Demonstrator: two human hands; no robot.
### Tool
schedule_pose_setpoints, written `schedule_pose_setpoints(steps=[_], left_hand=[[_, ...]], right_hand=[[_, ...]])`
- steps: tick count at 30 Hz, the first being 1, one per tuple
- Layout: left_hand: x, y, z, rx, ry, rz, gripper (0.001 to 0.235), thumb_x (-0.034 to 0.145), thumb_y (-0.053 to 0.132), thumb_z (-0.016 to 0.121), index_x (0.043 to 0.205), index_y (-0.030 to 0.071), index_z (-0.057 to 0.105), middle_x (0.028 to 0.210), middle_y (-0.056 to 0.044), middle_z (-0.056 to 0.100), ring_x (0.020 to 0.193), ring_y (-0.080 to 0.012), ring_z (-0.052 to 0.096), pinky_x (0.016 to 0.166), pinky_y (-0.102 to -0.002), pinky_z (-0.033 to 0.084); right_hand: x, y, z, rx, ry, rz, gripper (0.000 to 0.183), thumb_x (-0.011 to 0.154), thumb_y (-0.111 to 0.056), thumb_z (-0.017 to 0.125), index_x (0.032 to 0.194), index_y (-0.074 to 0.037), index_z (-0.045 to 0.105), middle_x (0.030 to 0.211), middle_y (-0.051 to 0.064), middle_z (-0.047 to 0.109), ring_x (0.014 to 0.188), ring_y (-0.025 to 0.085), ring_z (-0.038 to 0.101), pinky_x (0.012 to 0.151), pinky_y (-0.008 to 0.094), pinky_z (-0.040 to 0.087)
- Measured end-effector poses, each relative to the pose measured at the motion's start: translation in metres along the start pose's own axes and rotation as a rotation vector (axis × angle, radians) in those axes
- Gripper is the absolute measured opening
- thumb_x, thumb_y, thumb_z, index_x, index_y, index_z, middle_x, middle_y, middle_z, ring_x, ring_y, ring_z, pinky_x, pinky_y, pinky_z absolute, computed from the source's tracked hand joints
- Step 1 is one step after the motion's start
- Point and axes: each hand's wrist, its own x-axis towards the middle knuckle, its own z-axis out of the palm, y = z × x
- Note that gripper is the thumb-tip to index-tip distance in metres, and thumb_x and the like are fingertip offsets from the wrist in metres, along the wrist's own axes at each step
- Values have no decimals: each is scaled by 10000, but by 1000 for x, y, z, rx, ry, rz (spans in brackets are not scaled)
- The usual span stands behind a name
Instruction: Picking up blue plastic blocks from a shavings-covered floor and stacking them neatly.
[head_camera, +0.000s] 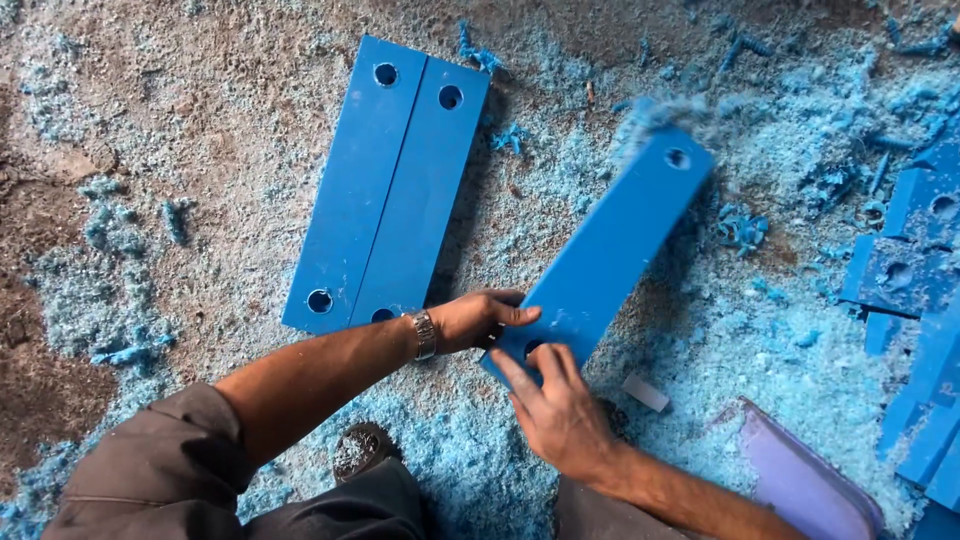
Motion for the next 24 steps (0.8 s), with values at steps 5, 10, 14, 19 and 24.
schedule_pose_setpoints(steps=[5, 10, 14, 19, 24], left_hand=[[-25, -21, 3, 64, 305, 110, 989, 687, 334, 861, 1516, 81, 384, 1305, -219, 664, 1205, -345, 678, 997, -490, 599], [-54, -65, 0, -22, 320, 203, 1048, 667, 322, 893, 1535, 82, 358, 1339, -205, 662, 1221, -313, 666, 1015, -452, 575], [-88, -116, 16, 119, 353, 242, 1065, 700, 330, 915, 1557, 59, 343, 1413, -155, 642, 1281, -243, 631, 1088, -411, 508], [-104, -191, 37, -205, 384, 137, 1118, 686, 237, 937, 1573, 85, 273, 1437, -124, 620, 1280, -220, 613, 1100, -391, 493], [-91, -201, 9, -220, 504, 181, 1020, 701, 204, 928, 1532, 68, 352, 1395, -132, 654, 1247, -222, 627, 1067, -367, 505]], right_hand=[[-2, -2, 13, 50, -220, -306, 595, 857, -75, 729, 1432, -58, 579, 1096, 227, 547, 1095, 351, 562, 849, 460, 567], [16, -2, 5, 297, -181, -285, 578, 849, -249, 791, 1358, -60, 593, 1144, 179, 567, 1164, 324, 563, 924, 458, 556], [4, 64, 65, 349, 122, 236, 624, 968, -402, 688, 1380, 13, 468, 1310, 245, 508, 1244, 299, 574, 973, 394, 586], [-2, 91, 126, 755, -212, 630, 777, 969, -404, 736, 1398, 114, 348, 1382, 312, 453, 1262, 344, 500, 1028, 477, 450], [37, 90, 149, 1156, -329, 793, 641, 843, -456, 745, 1278, -21, 562, 1204, 116, 711, 1132, 208, 671, 1009, 362, 532]])
